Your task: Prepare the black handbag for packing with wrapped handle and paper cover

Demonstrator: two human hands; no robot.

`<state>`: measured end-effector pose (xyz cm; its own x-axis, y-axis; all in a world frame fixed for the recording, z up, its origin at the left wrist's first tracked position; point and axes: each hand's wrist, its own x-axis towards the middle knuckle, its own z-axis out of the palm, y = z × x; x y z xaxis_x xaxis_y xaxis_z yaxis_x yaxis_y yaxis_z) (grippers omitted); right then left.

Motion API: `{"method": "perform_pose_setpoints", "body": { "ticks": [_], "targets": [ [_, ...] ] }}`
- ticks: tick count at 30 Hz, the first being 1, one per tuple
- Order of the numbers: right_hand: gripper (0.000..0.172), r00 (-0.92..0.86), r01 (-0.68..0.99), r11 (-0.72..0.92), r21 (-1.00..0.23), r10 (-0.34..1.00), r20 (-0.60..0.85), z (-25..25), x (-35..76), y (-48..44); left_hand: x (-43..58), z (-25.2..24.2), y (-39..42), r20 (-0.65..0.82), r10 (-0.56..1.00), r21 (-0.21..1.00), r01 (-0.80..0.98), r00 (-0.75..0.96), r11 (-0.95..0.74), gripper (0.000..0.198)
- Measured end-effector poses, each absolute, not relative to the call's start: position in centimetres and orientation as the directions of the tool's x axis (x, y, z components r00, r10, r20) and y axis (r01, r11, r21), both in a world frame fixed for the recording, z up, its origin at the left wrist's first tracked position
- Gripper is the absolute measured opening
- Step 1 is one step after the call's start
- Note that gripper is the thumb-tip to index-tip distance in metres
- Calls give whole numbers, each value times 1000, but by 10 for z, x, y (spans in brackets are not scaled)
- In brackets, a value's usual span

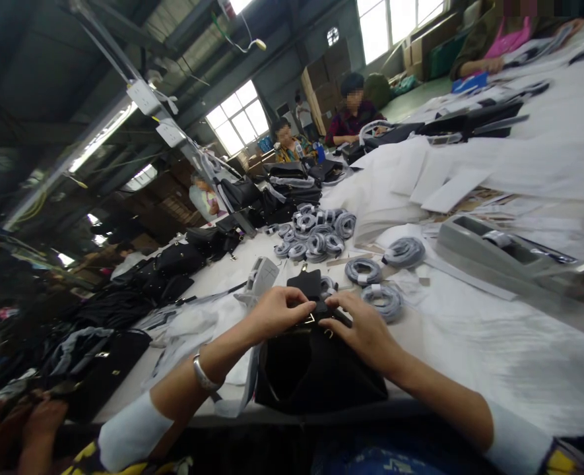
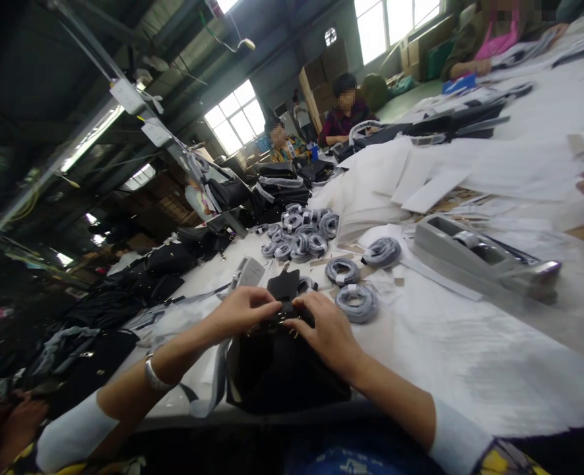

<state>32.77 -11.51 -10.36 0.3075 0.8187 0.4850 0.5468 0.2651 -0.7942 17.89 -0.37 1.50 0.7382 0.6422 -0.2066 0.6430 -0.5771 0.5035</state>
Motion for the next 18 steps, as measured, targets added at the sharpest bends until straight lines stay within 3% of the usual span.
{"method": "perform_pose_setpoints", "body": {
  "ticks": [7,18],
  "targets": [
    [23,383,553,225,-803,787,484,-111,308,-129,188,24,-8,-253,616,243,665,746,-706,35],
    [24,402,535,177,-826,807,433,-110,295,-137,217,50,-19,-519,490,-28,559,701,-829,30]
  ]
}}
